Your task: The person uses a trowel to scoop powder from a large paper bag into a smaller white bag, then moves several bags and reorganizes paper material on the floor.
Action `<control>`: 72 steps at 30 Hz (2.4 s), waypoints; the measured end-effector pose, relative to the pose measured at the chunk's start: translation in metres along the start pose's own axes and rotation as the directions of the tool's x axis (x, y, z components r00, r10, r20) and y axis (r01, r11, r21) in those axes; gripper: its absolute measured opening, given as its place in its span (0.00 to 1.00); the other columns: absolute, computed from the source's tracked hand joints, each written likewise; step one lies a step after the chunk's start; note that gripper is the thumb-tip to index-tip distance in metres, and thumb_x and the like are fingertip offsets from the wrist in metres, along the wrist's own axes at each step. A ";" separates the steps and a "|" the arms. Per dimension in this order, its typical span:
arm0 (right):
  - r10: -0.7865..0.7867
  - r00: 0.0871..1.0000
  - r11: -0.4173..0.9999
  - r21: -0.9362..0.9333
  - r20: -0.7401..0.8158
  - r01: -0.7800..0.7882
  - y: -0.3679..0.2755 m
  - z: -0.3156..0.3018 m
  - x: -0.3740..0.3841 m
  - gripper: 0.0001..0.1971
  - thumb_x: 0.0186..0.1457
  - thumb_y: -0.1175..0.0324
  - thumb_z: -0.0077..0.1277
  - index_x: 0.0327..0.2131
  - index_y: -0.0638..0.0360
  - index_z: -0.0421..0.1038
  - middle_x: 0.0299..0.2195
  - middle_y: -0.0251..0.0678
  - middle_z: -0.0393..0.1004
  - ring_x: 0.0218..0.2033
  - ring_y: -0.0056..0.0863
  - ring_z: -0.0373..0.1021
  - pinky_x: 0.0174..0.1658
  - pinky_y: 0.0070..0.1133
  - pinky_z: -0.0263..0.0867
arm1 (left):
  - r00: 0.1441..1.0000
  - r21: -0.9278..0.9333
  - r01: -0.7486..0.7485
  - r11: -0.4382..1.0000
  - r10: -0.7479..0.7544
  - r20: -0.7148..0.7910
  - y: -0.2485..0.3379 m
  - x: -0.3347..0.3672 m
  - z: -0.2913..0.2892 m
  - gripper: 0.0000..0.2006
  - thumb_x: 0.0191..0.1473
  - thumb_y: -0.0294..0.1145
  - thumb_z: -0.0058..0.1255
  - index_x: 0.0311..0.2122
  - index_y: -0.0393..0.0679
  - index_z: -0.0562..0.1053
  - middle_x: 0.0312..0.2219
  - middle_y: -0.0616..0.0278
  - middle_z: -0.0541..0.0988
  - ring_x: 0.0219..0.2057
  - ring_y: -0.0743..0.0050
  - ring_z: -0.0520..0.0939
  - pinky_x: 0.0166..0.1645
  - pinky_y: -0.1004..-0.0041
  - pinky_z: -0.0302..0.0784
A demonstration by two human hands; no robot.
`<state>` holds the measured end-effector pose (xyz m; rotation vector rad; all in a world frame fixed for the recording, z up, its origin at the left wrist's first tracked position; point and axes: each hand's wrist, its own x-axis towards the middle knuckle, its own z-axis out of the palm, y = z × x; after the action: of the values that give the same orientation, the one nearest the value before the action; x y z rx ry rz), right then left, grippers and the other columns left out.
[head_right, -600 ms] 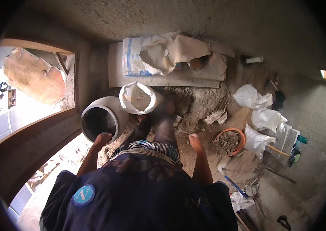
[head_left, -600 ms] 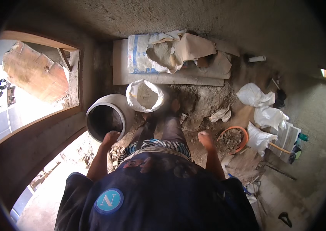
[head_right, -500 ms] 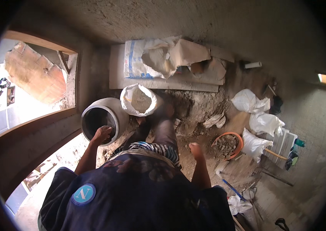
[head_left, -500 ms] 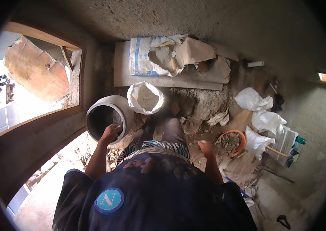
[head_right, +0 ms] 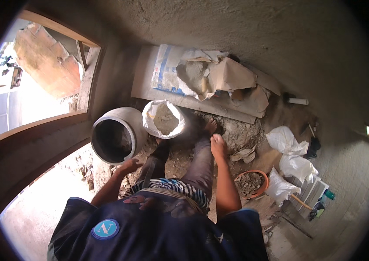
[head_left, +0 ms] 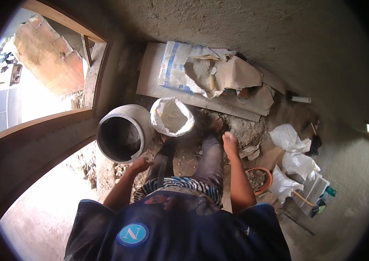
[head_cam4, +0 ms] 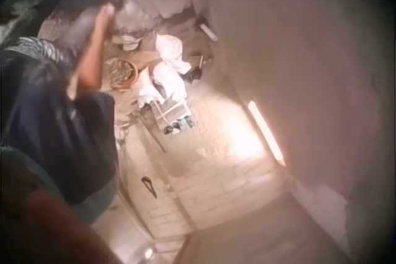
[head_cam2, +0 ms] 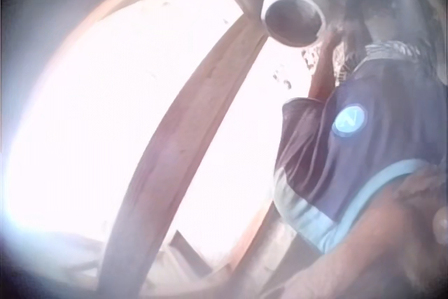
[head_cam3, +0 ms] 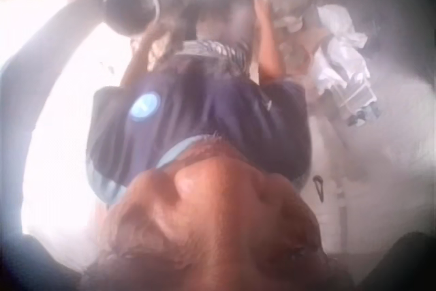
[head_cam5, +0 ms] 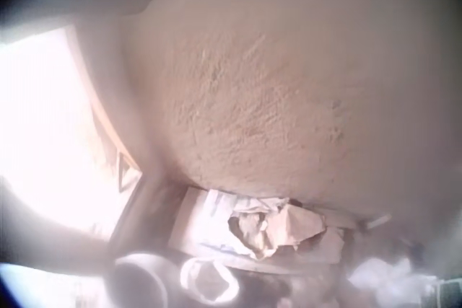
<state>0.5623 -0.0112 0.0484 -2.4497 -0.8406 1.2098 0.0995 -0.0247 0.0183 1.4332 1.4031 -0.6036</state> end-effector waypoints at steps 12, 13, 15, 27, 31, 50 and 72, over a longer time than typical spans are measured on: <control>-0.217 0.972 0.872 -0.428 0.091 0.235 -0.099 0.100 0.295 0.21 0.51 0.60 0.50 0.46 0.60 0.70 0.44 0.51 0.74 0.47 0.47 0.70 0.51 0.34 0.65 | 0.822 -0.058 0.564 0.824 -0.554 0.131 0.088 0.078 0.109 0.50 0.43 0.58 0.59 0.62 0.35 0.51 0.52 0.40 0.69 0.52 0.47 0.74 0.57 0.61 0.69; -0.190 0.978 0.863 -0.460 0.088 0.209 -0.103 0.112 0.320 0.21 0.50 0.61 0.50 0.47 0.59 0.70 0.44 0.51 0.74 0.47 0.47 0.70 0.51 0.34 0.65 | 0.820 -0.053 0.571 0.819 -0.565 0.091 0.089 0.091 0.107 0.49 0.43 0.57 0.59 0.62 0.35 0.53 0.52 0.39 0.69 0.52 0.46 0.74 0.56 0.60 0.69; -0.141 0.987 0.823 -0.545 0.079 0.161 -0.088 0.133 0.361 0.22 0.49 0.62 0.48 0.47 0.62 0.69 0.45 0.54 0.73 0.48 0.49 0.69 0.51 0.35 0.65 | 0.842 -0.076 0.538 0.839 -0.539 0.013 0.089 0.101 0.112 0.47 0.43 0.55 0.59 0.60 0.35 0.55 0.51 0.39 0.70 0.50 0.45 0.75 0.55 0.59 0.70; 0.120 0.991 0.829 -0.544 -0.054 -0.131 -0.112 0.157 0.437 0.21 0.48 0.61 0.45 0.42 0.64 0.75 0.47 0.51 0.73 0.50 0.45 0.70 0.52 0.34 0.65 | 0.871 -0.121 0.485 0.866 -0.490 -0.017 0.096 0.123 0.088 0.41 0.45 0.51 0.59 0.58 0.32 0.60 0.46 0.34 0.72 0.46 0.41 0.76 0.51 0.57 0.72; 0.209 0.976 0.837 -0.527 0.058 -0.147 -0.126 0.143 0.432 0.23 0.49 0.60 0.41 0.43 0.66 0.74 0.45 0.52 0.74 0.49 0.49 0.70 0.51 0.34 0.65 | 0.863 -0.101 0.503 0.858 -0.505 0.005 0.095 0.120 0.086 0.41 0.45 0.51 0.59 0.57 0.32 0.60 0.45 0.34 0.73 0.47 0.42 0.76 0.51 0.57 0.72; -0.126 0.984 0.818 -0.547 0.129 0.176 -0.076 0.177 0.448 0.26 0.61 0.53 0.34 0.40 0.69 0.74 0.43 0.62 0.71 0.48 0.59 0.67 0.52 0.42 0.62 | 0.887 -0.039 0.459 0.888 -0.460 -0.033 0.088 0.125 0.088 0.41 0.45 0.54 0.57 0.57 0.33 0.61 0.37 0.38 0.78 0.43 0.42 0.78 0.50 0.57 0.72; -0.121 0.965 0.891 -0.403 0.234 0.209 -0.088 0.218 0.461 0.28 0.60 0.49 0.35 0.42 0.68 0.72 0.41 0.59 0.73 0.45 0.54 0.69 0.50 0.39 0.63 | 0.886 -0.052 0.459 0.887 -0.461 -0.044 0.084 0.127 0.092 0.41 0.44 0.53 0.59 0.57 0.32 0.62 0.41 0.35 0.75 0.43 0.41 0.77 0.50 0.57 0.72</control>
<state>0.5774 0.3390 -0.3315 -2.5297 -1.4835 1.3442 0.2298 -0.0355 -0.1020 1.0888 1.8087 -0.8334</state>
